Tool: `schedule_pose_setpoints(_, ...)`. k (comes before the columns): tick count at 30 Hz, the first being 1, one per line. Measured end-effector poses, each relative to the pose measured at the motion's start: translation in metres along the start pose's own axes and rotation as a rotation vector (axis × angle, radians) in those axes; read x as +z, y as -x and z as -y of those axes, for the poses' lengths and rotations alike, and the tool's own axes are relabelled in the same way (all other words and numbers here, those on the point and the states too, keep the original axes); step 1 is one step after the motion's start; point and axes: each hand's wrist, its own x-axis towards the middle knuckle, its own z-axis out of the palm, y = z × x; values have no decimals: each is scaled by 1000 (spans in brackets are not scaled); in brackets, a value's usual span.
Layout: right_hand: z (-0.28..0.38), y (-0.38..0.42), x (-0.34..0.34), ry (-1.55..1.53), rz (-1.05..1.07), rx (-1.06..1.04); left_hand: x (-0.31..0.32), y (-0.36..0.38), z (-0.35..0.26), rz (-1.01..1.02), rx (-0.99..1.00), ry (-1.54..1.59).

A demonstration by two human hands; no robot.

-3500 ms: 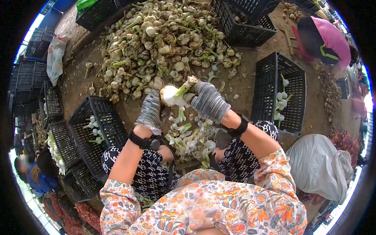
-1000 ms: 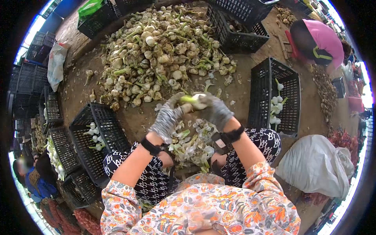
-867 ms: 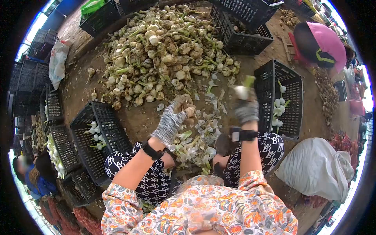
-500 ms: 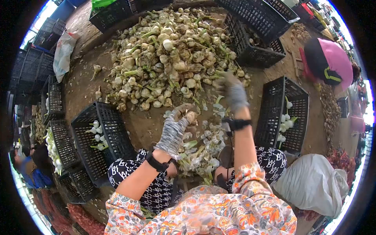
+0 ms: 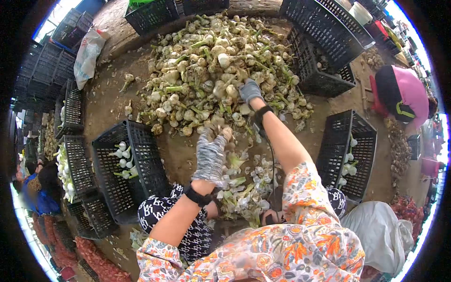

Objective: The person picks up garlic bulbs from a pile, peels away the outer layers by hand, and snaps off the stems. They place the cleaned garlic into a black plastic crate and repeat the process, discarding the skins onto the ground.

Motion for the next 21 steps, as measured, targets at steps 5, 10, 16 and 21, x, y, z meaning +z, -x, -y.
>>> schedule_pose_setpoints(5,26,116,-71,-588,128,-69,4,0,9,31,404,-200)
schedule_pose_setpoints(10,73,218,-151,-1162,311,247,10,6,17,392,270,-28)
schedule_pose_setpoints(16,67,252,-176,-1009,177,106,22,31,21,521,283,28)
schedule_pose_setpoints(21,63,255,-181,-948,151,27,22,30,20,570,261,45)
